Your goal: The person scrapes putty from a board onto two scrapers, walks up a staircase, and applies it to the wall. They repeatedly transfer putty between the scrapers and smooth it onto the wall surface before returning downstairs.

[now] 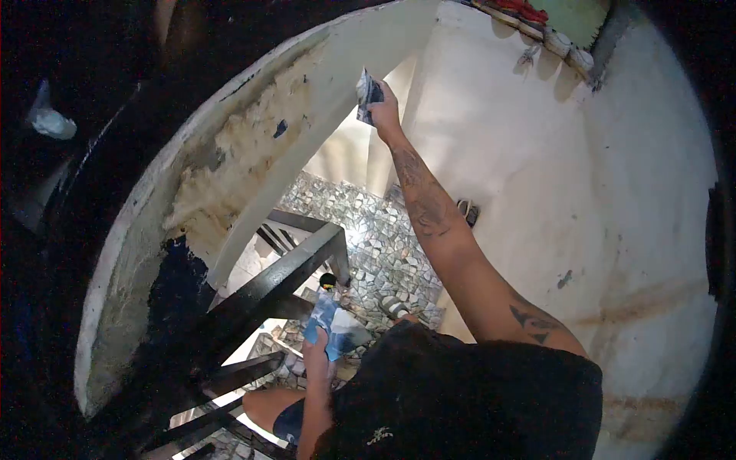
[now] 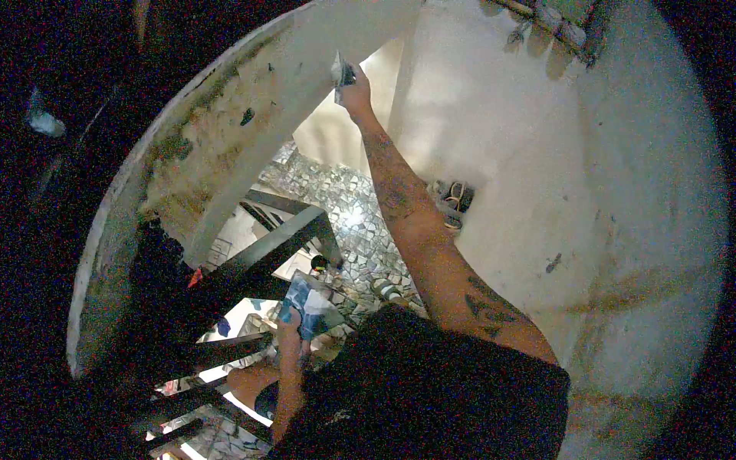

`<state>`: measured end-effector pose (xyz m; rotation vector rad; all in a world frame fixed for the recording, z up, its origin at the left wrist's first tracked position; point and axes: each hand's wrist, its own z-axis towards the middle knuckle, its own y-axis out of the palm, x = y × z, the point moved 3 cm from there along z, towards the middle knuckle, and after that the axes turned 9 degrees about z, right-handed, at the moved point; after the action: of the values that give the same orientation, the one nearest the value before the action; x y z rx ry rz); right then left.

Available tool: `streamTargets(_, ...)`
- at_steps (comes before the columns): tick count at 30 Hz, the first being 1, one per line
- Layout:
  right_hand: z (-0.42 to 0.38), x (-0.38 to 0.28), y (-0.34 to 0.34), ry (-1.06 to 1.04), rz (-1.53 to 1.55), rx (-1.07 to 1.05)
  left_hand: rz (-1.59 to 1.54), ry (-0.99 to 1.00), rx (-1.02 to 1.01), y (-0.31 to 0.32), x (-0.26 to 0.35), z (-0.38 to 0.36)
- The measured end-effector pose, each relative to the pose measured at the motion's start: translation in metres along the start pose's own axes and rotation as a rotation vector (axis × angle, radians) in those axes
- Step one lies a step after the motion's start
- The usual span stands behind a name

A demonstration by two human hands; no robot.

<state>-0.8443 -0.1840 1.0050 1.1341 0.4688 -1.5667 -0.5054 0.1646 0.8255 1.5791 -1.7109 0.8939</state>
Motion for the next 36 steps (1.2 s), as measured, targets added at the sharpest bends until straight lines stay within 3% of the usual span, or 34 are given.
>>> streamTargets(1,0.004,0.011,0.004,-0.003,0.026,0.018,0.084,-0.035,-0.001,-0.006,-0.022,0.013)
streamTargets(5,0.001,0.025,0.02,-0.151,-0.175,0.091,-0.047,0.18,0.144,-0.016,-0.098,0.048)
streamTargets(11,-0.045,-0.003,0.055,-0.187,-0.418,0.124,-0.02,0.114,-0.105,-0.014,-0.163,0.082)
streamTargets(13,-0.063,-0.007,0.068,-0.251,-0.477,0.116,0.153,0.039,-0.041,-0.014,-0.092,0.041)
streamTargets(15,-0.088,-0.018,0.086,-0.305,-0.471,0.111,0.324,-0.038,0.013,-0.017,-0.086,0.036)
streamTargets(17,-0.115,-0.035,0.106,-0.297,-0.485,0.115,0.493,-0.111,0.055,-0.012,-0.139,0.068)
streamTargets(20,-0.144,-0.033,0.127,-0.412,-0.443,0.116,0.415,-0.099,0.028,-0.014,-0.132,0.068)
streamTargets(23,-0.182,-0.056,0.153,-0.499,-0.497,0.072,-0.009,0.121,-0.119,-0.016,-0.114,0.059)
streamTargets(27,-0.246,-0.09,0.174,-0.43,-0.379,-0.145,0.182,0.124,-0.118,-0.022,-0.096,0.055)
streamTargets(29,-0.267,-0.102,0.167,-0.297,-0.275,-0.328,0.158,0.118,-0.088,-0.019,-0.089,0.057)
streamTargets(31,-0.269,-0.122,0.146,-0.125,0.012,-0.316,0.273,0.279,-0.028,-0.019,-0.117,0.064)
streamTargets(32,-0.253,-0.093,0.109,-0.246,-0.166,-0.2,0.266,0.266,-0.028,-0.019,-0.121,0.072)
streamTargets(33,-0.224,-0.084,0.079,-0.164,0.043,-0.152,0.258,0.252,-0.027,-0.02,-0.125,0.079)
streamTargets(35,-0.141,-0.064,0.019,-0.129,-0.086,0.114,0.039,-0.054,-0.106,-0.011,-0.124,0.085)
streamTargets(36,-0.102,-0.064,0.003,-0.2,-0.127,0.126,0.229,-0.042,0.08,-0.004,-0.123,0.082)
